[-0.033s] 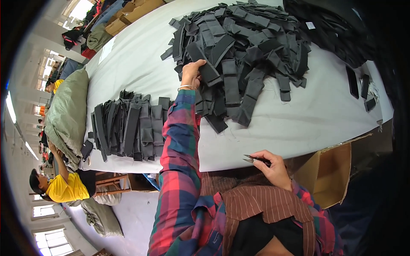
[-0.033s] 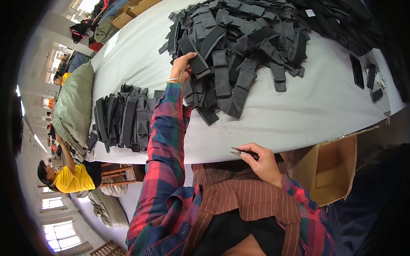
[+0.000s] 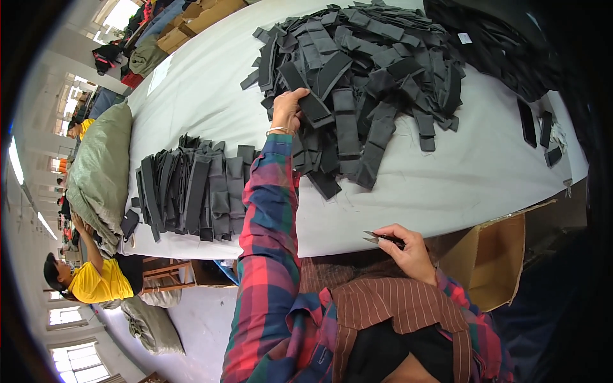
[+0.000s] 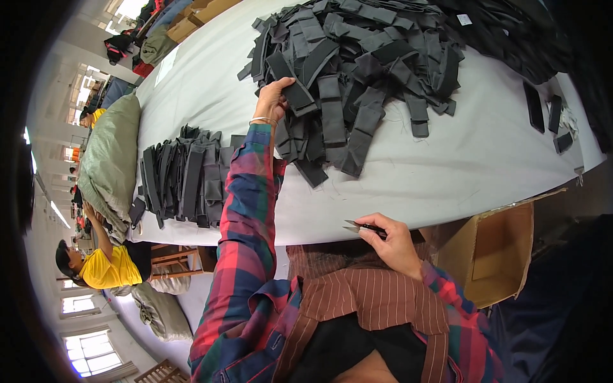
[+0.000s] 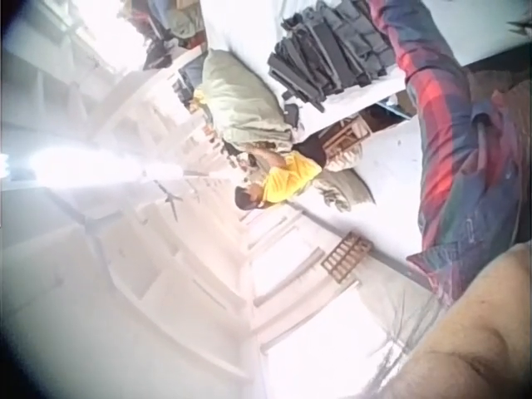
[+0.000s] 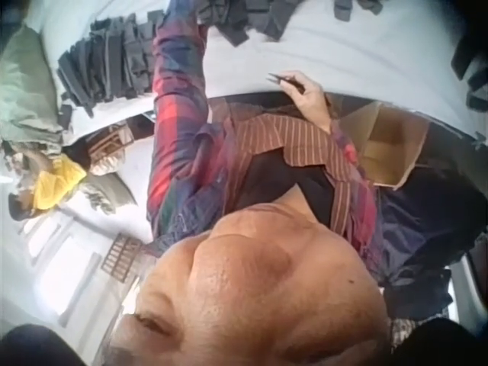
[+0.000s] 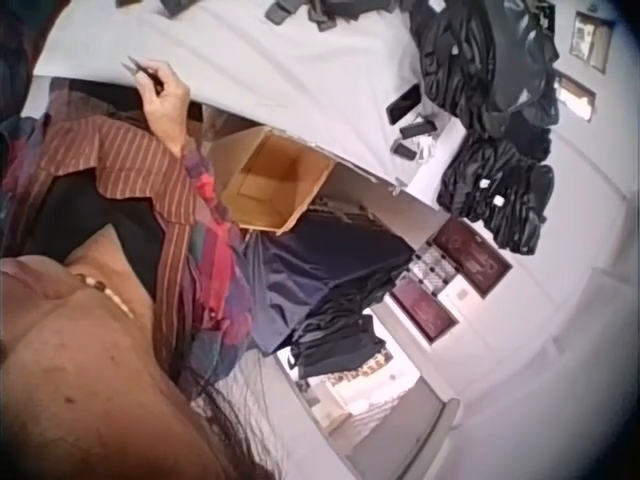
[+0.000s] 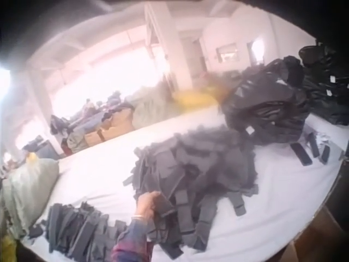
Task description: Trim loose threads from black fabric straps using small thread snips.
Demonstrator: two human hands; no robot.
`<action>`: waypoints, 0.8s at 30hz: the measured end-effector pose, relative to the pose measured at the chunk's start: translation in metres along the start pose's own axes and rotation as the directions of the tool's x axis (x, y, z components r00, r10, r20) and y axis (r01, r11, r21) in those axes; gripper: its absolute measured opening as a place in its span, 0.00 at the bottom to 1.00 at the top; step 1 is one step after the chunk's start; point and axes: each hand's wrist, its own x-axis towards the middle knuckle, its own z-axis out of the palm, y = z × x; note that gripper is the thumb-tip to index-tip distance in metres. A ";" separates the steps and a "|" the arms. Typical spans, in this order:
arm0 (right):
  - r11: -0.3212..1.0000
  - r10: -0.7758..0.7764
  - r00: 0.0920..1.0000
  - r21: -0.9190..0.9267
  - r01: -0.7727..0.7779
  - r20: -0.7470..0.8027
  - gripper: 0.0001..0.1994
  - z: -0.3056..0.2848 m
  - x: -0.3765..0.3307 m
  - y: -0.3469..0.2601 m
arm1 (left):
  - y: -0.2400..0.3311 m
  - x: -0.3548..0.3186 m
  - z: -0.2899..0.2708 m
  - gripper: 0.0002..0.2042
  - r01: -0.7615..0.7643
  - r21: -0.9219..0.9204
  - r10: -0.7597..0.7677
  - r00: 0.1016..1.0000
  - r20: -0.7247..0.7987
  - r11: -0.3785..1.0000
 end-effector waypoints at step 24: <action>0.548 -0.641 0.766 -0.730 0.408 -0.053 0.11 -0.033 0.122 -0.061 | -0.025 -0.108 0.008 0.11 -0.235 -0.540 0.272 0.962 -0.011 0.808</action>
